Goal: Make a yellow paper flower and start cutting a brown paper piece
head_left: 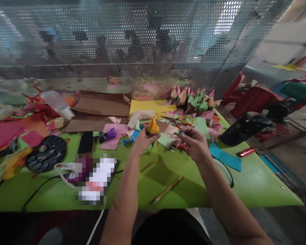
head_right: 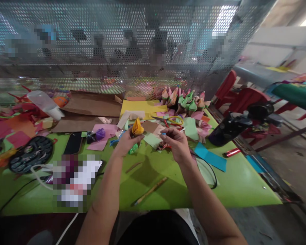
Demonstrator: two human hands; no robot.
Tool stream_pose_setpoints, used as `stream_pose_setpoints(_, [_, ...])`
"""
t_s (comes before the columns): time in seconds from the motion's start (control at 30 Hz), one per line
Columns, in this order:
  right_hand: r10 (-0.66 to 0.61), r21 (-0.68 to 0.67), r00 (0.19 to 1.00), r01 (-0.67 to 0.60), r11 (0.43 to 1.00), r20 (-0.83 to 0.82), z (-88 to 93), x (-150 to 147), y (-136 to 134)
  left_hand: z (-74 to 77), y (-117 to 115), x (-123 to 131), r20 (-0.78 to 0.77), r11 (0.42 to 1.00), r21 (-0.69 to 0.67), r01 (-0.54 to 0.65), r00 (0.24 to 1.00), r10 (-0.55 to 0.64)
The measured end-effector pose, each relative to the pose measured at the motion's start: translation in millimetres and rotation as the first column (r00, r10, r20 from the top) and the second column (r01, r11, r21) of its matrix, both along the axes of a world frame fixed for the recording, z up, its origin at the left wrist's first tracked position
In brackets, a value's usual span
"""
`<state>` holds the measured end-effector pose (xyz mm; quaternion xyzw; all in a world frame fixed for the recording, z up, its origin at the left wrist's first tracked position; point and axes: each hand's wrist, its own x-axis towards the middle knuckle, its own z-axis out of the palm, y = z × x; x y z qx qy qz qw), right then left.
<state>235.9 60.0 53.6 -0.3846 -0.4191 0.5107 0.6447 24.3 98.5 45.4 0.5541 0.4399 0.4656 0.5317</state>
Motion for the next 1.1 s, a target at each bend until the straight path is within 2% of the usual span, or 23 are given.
stream_pose_setpoints(0.23, [-0.037, -0.015, 0.999, 0.038, 0.999, 0.020, 1.3, 2.2, 1.1, -3.9, 3.8, 1.8, -0.002, 1.000, -0.004, 0.011, 1.000, -0.011])
stream_pose_setpoints(0.53, [-0.015, -0.004, 1.000, 0.015, 1.000, -0.014, 4.8, 0.1, -0.1, -3.5, 2.5, 1.4, -0.047, 1.000, -0.012, 0.002, 0.999, -0.003])
stream_pose_setpoints(0.67, [-0.013, -0.005, 1.000, 0.013, 1.000, -0.012, 5.8, -0.8, -0.4, -2.7, 1.7, 2.1, -0.029, 1.000, 0.005, 0.007, 1.000, -0.007])
stream_pose_setpoints(1.1, [-0.030, -0.015, 0.999, 0.030, 0.999, 0.018, 1.4, 0.8, 1.4, -1.1, 1.5, 3.0, 0.004, 0.998, -0.058, -0.013, 1.000, 0.013])
